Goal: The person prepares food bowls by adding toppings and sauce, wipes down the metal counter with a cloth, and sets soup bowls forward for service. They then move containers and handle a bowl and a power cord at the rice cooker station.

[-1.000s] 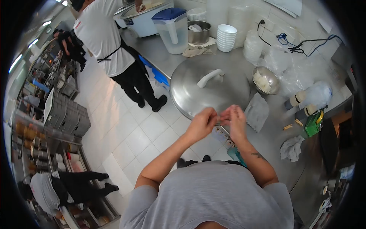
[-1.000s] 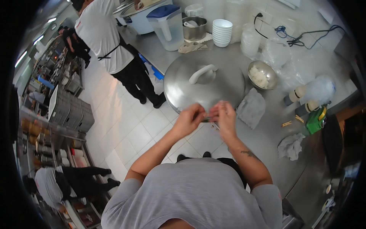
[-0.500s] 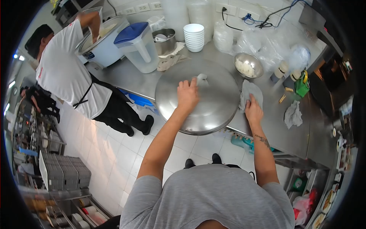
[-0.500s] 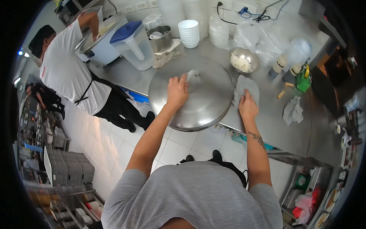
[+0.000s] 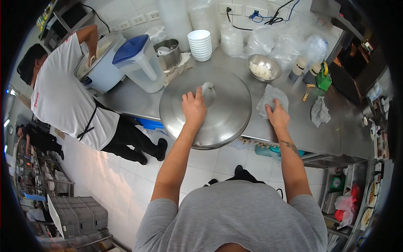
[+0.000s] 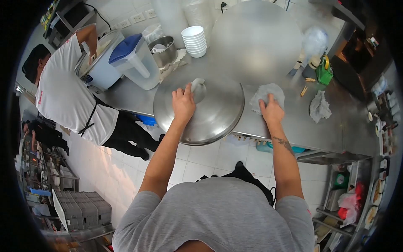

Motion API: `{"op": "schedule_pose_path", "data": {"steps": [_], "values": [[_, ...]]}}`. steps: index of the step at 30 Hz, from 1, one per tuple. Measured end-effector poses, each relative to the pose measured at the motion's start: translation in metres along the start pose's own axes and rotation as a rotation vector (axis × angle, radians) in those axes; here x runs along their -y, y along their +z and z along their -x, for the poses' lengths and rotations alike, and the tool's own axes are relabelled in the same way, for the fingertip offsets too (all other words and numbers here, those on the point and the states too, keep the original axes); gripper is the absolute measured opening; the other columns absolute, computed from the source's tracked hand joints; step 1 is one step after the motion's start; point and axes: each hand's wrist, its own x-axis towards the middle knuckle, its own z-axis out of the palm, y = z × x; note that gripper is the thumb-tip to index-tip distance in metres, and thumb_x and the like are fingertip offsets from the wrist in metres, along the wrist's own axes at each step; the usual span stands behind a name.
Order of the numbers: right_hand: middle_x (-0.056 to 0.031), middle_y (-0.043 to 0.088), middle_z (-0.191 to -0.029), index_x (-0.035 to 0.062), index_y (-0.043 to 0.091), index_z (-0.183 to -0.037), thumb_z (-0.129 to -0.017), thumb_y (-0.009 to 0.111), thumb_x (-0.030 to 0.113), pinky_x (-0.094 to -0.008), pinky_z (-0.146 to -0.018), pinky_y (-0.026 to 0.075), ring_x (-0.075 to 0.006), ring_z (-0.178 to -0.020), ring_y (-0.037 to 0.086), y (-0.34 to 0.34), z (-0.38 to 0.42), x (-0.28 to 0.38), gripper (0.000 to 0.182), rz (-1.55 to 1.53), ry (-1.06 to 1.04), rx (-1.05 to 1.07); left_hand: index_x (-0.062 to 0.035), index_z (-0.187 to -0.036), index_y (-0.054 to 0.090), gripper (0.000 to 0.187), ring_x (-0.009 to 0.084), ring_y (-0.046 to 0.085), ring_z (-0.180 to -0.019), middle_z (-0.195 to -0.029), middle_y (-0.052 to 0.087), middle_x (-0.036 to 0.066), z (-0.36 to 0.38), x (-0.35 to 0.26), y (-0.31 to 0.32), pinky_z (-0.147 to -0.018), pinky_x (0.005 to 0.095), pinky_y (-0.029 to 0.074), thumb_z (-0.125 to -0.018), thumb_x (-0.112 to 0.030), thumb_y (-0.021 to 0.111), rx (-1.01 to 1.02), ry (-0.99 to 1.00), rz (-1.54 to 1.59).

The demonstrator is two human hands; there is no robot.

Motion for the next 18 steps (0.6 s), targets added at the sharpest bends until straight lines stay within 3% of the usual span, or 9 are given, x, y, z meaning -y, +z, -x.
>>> {"op": "schedule_pose_path", "data": {"steps": [10,14,18], "values": [[-0.0162,0.064,-0.092,0.0147,0.041,-0.114,-0.088,0.044,0.046,-0.048,-0.067,0.047,-0.0357,-0.084,0.062,0.041,-0.08,-0.004,0.041,0.118,0.005,0.041,0.0019,-0.116,0.052,0.04,0.0329,0.048,-0.079,-0.085,0.052,0.016,-0.017,-0.027,0.031,-0.067,0.042,0.043,-0.078,-0.01,0.056,-0.037,0.002,-0.072],[-0.0172,0.065,-0.079,0.0141,0.04,-0.108,-0.092,0.037,0.037,-0.0502,-0.064,0.047,-0.0381,-0.075,0.063,0.036,-0.088,0.0,0.028,0.138,-0.054,0.091,0.0025,-0.117,0.051,0.042,0.0313,0.048,-0.079,-0.083,0.052,0.015,-0.019,-0.041,0.043,-0.067,0.0394,0.044,-0.078,-0.011,0.057,-0.075,-0.049,-0.042],[-0.0186,0.064,-0.084,0.0161,0.04,-0.112,-0.092,0.037,0.028,-0.05,-0.067,0.045,-0.0395,-0.08,0.061,0.038,-0.093,-0.01,0.024,0.127,-0.141,0.124,0.0019,-0.12,0.049,0.045,0.0306,0.048,-0.079,-0.083,0.053,0.015,-0.018,-0.062,0.045,-0.067,0.0387,0.044,-0.078,-0.014,0.058,-0.065,-0.112,0.011]]}}
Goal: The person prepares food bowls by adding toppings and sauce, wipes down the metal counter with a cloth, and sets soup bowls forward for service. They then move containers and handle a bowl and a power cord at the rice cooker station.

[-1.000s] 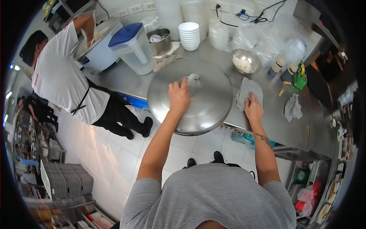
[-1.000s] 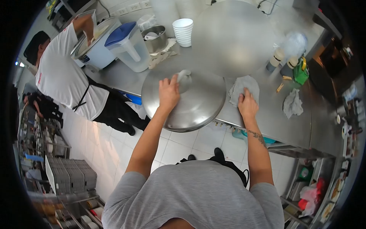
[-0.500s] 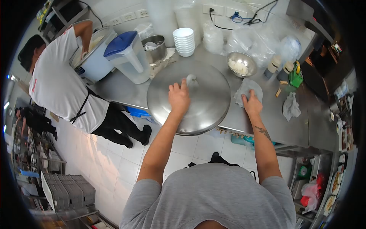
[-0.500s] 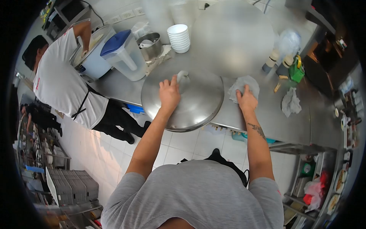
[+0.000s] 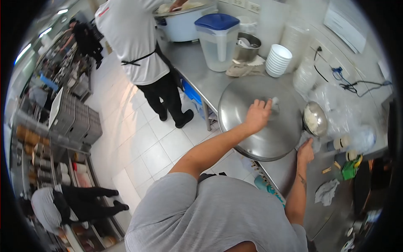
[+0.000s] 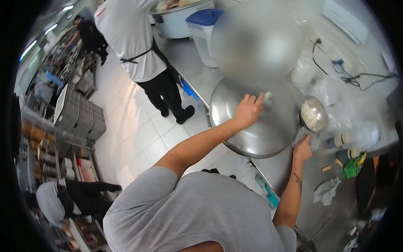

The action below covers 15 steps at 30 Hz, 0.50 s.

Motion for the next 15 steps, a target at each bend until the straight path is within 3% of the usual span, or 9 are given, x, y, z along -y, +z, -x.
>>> {"op": "schedule_pose_path", "data": {"steps": [4,10,15], "values": [[-0.0187,0.064,-0.087,0.0159,0.04,-0.113,-0.09,0.039,0.021,-0.0489,-0.068,0.044,-0.0388,-0.082,0.06,0.004,-0.004,-0.009,0.023,-0.071,-0.058,-0.009,0.0013,-0.121,0.048,0.045,0.0305,0.047,-0.079,-0.084,0.053,0.015,0.001,-0.008,-0.001,-0.067,0.0383,0.044,-0.08,-0.015,0.058,0.025,-0.026,-0.009],[-0.0182,0.064,-0.085,0.0162,0.043,-0.109,-0.089,0.04,0.023,-0.0494,-0.067,0.044,-0.0388,-0.08,0.06,-0.003,0.002,-0.009,0.021,-0.15,-0.044,-0.031,-0.0017,-0.125,0.044,0.046,0.0307,0.047,-0.079,-0.084,0.052,0.015,-0.001,-0.004,0.0,-0.071,0.0385,0.043,-0.083,-0.018,0.056,0.066,-0.014,0.012],[-0.0176,0.064,-0.075,0.019,0.045,-0.107,-0.089,0.041,0.029,-0.0496,-0.061,0.045,-0.0396,-0.071,0.061,-0.006,0.002,0.001,0.021,-0.105,0.04,-0.091,-0.0049,-0.115,0.054,0.035,0.0342,0.051,-0.087,-0.093,0.052,0.018,-0.024,0.015,-0.017,-0.076,0.0404,0.045,-0.084,-0.022,0.054,0.283,-0.174,0.334]]}}
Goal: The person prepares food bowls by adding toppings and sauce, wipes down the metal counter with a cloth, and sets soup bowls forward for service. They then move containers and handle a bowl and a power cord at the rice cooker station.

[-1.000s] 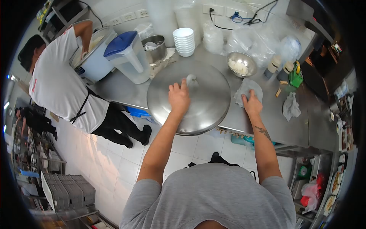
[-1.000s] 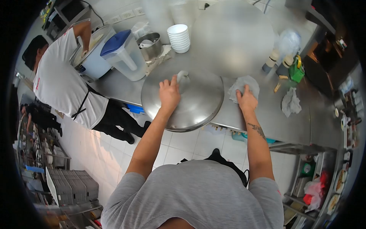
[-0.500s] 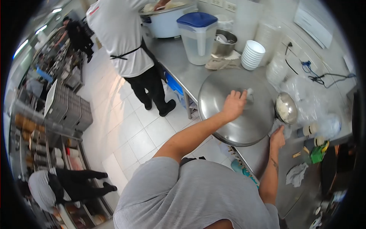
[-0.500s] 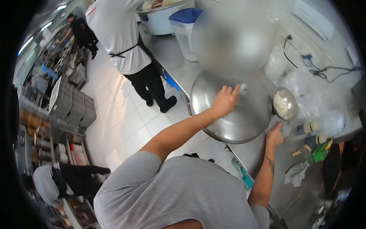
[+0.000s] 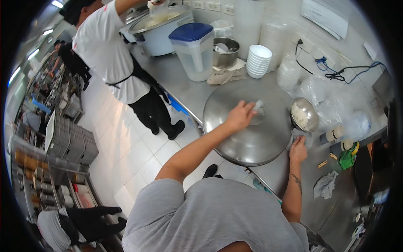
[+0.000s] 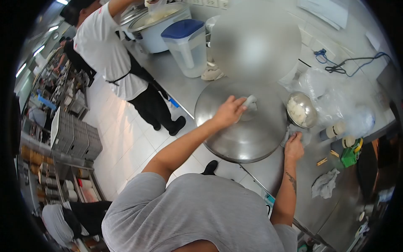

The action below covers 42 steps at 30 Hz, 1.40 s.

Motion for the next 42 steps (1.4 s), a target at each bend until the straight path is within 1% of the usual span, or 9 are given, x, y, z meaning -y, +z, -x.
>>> {"op": "schedule_pose_path", "data": {"steps": [7,12,17,18,22,25,29,35,42], "values": [[-0.0142,0.065,-0.072,0.0194,0.047,-0.105,-0.086,0.043,0.029,-0.0486,-0.058,0.046,-0.0376,-0.066,0.062,0.002,0.002,0.007,0.022,0.058,0.055,-0.027,-0.0026,-0.097,0.062,0.029,0.0381,0.056,-0.09,-0.088,0.06,0.021,-0.103,0.102,-0.029,-0.077,0.0412,0.045,-0.085,-0.028,0.054,-0.106,-0.056,-0.21],[-0.011,0.065,-0.071,0.0197,0.048,-0.101,-0.083,0.046,0.027,-0.0471,-0.056,0.047,-0.0328,-0.065,0.063,0.003,0.002,0.01,0.02,0.05,0.068,-0.079,0.0037,-0.092,0.059,0.037,0.0446,0.056,-0.089,-0.09,0.061,0.027,-0.193,0.089,-0.037,-0.079,0.0454,0.045,-0.086,-0.033,0.053,-0.131,-0.114,0.028],[-0.0092,0.065,-0.071,0.0202,0.048,-0.099,-0.083,0.047,0.027,-0.0464,-0.056,0.047,-0.0314,-0.065,0.063,0.003,-0.001,0.013,0.018,0.092,0.107,-0.071,0.0037,-0.098,0.058,0.051,0.0292,0.063,-0.059,-0.082,0.064,0.021,-0.273,0.06,-0.025,-0.062,0.0363,0.05,-0.082,-0.045,0.056,0.061,-0.478,0.066],[-0.0092,0.065,-0.07,0.0203,0.048,-0.099,-0.083,0.047,0.027,-0.0464,-0.055,0.047,-0.0314,-0.064,0.063,0.005,-0.001,0.012,0.018,0.084,0.105,-0.084,0.0058,-0.098,0.057,0.044,0.0215,0.06,-0.049,-0.078,0.063,0.02,-0.285,0.061,-0.024,-0.05,0.0346,0.049,-0.081,-0.034,0.055,0.192,-0.489,0.039],[-0.0091,0.064,-0.067,0.0205,0.048,-0.098,-0.082,0.048,0.025,-0.0462,-0.054,0.047,-0.0312,-0.062,0.062,0.004,0.0,0.012,0.016,0.069,0.108,-0.114,0.0127,-0.089,0.056,0.028,0.0215,0.056,-0.043,-0.065,0.059,0.019,-0.31,0.089,0.006,-0.034,0.034,0.039,-0.075,-0.009,0.042,0.172,-0.678,0.337],[-0.0094,0.063,-0.066,0.0206,0.049,-0.097,-0.082,0.048,0.025,-0.0463,-0.054,0.047,-0.0318,-0.061,0.062,0.007,0.0,0.011,0.016,0.034,0.101,-0.152,0.0096,-0.081,0.056,0.023,0.0219,0.054,-0.04,-0.058,0.055,0.018,-0.326,0.116,0.012,-0.032,0.0326,0.036,-0.076,-0.008,0.043,0.257,-0.854,0.365],[-0.0094,0.063,-0.066,0.0205,0.049,-0.097,-0.082,0.048,0.024,-0.0467,-0.055,0.047,-0.0324,-0.061,0.062,0.004,0.0,0.011,0.015,0.039,0.116,-0.123,0.0097,-0.075,0.054,0.018,0.0225,0.054,-0.04,-0.051,0.051,0.016,-0.311,0.111,0.009,-0.031,0.0324,0.035,-0.074,-0.001,0.04,0.144,-0.714,0.448],[-0.0087,0.063,-0.068,0.0202,0.049,-0.097,-0.083,0.048,0.024,-0.0468,-0.056,0.047,-0.0327,-0.062,0.062,0.005,-0.001,0.01,0.015,0.012,0.121,-0.129,0.0069,-0.096,0.05,0.024,0.021,0.054,-0.042,-0.057,0.052,0.014,-0.29,0.109,0.004,-0.034,0.0312,0.036,-0.074,0.0,0.042,0.052,-0.557,0.568],[-0.0079,0.064,-0.068,0.0212,0.049,-0.096,-0.082,0.048,0.025,-0.0468,-0.057,0.047,-0.0322,-0.063,0.062,0.009,-0.002,0.007,0.015,0.01,0.129,-0.139,0.0011,-0.1,0.044,0.024,0.0157,0.046,-0.044,-0.067,0.053,0.015,-0.268,0.106,-0.013,-0.038,0.0254,0.033,-0.076,0.003,0.047,0.091,-0.607,1.004]]}}
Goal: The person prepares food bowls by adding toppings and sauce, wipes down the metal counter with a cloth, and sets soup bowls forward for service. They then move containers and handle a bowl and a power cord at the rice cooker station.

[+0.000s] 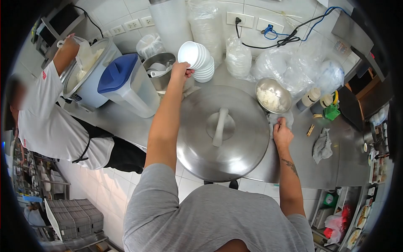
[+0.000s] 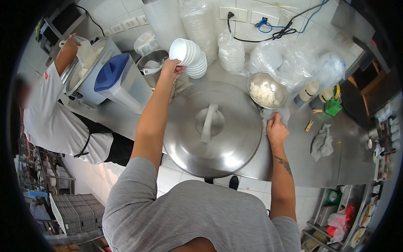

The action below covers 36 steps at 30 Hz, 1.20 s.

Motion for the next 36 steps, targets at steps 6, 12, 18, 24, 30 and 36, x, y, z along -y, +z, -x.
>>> {"op": "schedule_pose_path", "data": {"steps": [6,12,18,24,30,36], "values": [[-0.0088,0.064,-0.071,0.0218,0.049,-0.096,-0.084,0.047,0.029,-0.0463,-0.061,0.047,-0.0329,-0.068,0.062,-0.002,-0.002,0.001,0.014,-0.05,0.044,0.038,0.0024,-0.098,0.043,0.025,0.0156,0.049,-0.044,-0.064,0.054,0.013,0.04,0.001,0.011,-0.036,0.0253,0.032,-0.074,-0.001,0.053,0.147,-0.019,0.059],[-0.009,0.061,-0.07,0.0207,0.055,-0.096,-0.089,0.047,0.036,-0.0394,-0.058,0.044,-0.0287,-0.066,0.059,-0.008,0.0,-0.008,0.019,-0.232,0.075,0.015,0.0005,-0.105,0.047,0.034,0.0178,0.053,-0.048,-0.075,0.057,0.014,0.117,0.032,0.077,-0.033,0.0242,0.03,-0.073,-0.004,0.056,0.397,-0.053,-0.011],[0.0005,0.053,-0.065,0.0065,0.058,-0.095,-0.093,0.047,0.029,-0.0313,-0.058,0.043,-0.0164,-0.059,0.051,-0.01,-0.009,-0.061,0.026,-0.977,0.308,0.074,-0.0012,-0.105,0.05,0.032,0.0138,0.051,-0.043,-0.069,0.057,0.012,0.191,0.09,0.152,-0.029,0.0238,0.026,-0.073,-0.003,0.053,0.649,-0.297,-0.109],[-0.01,0.065,-0.075,0.0015,0.059,-0.089,-0.089,0.05,0.025,-0.0373,-0.065,0.047,-0.0259,-0.065,0.06,-0.022,0.027,-0.116,0.025,-0.58,0.178,-0.325,0.0015,-0.111,0.049,0.038,0.0145,0.052,-0.042,-0.066,0.059,0.012,0.242,0.137,0.207,-0.031,0.0262,0.033,-0.074,-0.004,0.048,0.782,-0.225,-0.435],[-0.0142,0.065,-0.08,0.0081,0.057,-0.093,-0.089,0.048,0.026,-0.041,-0.062,0.046,-0.0329,-0.075,0.063,-0.051,0.043,-0.11,0.021,-0.185,0.341,-0.219,0.0047,-0.111,0.049,0.04,0.0334,0.064,-0.075,-0.084,0.064,0.021,0.257,0.178,0.245,-0.069,0.0409,0.051,-0.075,-0.013,0.055,0.713,0.026,-0.856],[-0.0083,0.066,-0.088,0.0079,0.057,-0.095,-0.087,0.046,0.02,-0.0342,-0.068,0.046,-0.0222,-0.079,0.062,-0.034,0.036,-0.13,0.018,-0.388,0.449,-0.185,0.0018,-0.107,0.051,0.037,0.018,0.058,-0.055,-0.074,0.061,0.011,0.246,0.168,0.255,-0.046,0.0316,0.047,-0.081,-0.023,0.059,0.796,-0.082,-0.76]]}}
